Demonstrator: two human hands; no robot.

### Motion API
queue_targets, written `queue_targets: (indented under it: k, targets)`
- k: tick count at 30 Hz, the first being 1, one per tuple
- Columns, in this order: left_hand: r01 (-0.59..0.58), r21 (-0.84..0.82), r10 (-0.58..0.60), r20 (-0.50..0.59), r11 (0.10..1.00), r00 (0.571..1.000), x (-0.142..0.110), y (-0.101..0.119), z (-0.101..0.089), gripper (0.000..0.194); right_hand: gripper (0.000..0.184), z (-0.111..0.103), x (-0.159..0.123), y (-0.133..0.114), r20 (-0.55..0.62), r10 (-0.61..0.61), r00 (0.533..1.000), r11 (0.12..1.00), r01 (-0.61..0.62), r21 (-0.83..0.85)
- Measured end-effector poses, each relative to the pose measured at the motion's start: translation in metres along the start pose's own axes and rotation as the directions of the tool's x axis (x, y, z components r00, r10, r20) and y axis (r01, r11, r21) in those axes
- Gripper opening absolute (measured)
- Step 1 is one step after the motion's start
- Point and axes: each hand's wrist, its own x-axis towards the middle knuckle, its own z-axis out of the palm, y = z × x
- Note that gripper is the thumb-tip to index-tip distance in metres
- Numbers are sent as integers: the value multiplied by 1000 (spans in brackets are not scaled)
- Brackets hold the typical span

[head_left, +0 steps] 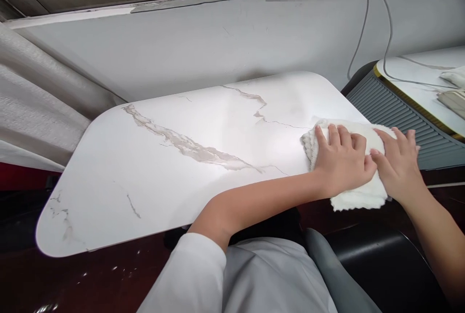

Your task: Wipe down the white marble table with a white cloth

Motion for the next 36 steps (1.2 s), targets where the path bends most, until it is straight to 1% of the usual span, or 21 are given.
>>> queue_targets:
  k: [3, 6, 9, 13, 19, 22, 25, 30, 33, 36]
  targets:
    - [-32, 2, 32, -20, 999, 999, -15, -11, -8, 51, 55, -6, -8, -22, -1, -1, 1000, 999, 1, 39]
    - [-55, -1, 55, -37, 999, 998, -29, -24, -15, 51, 56, -12, -9, -45, 7, -90, 996, 996, 90, 28]
    - [-75, -14, 74, -32, 997, 997, -40, -36, -19, 52, 60, -13, -5, -61, 25, -147, 989, 989, 146, 12]
    - [-85, -31, 84, -27, 996, 996, -47, -48, -21, 53, 69, -13, 6, -72, 86, -163, 983, 987, 161, 27]
    - [-65, -27, 65, 4, 997, 998, -45, -61, -22, 54, 66, -11, 25, -83, 176, -150, 973, 988, 139, 74]
    - [-26, -21, 27, 36, 999, 999, -37, -71, -21, 53, 64, -8, 42, -92, 208, -147, 967, 988, 132, 83]
    - [35, -28, -32, 86, 999, 996, -21, -87, -18, 53, 61, -3, 66, -102, 233, -153, 960, 986, 132, 103]
    - [145, -55, -137, 131, 988, 982, 19, -121, -8, 51, 53, 14, 120, -115, 224, -156, 962, 981, 123, 153]
    - [190, -109, -176, 132, 976, 976, 46, -144, -1, 48, 52, 27, 149, -119, 194, -151, 969, 975, 114, 190]
    - [262, -178, -240, 138, 949, 961, 70, -163, 5, 42, 52, 37, 173, -121, 173, -122, 977, 976, 86, 201]
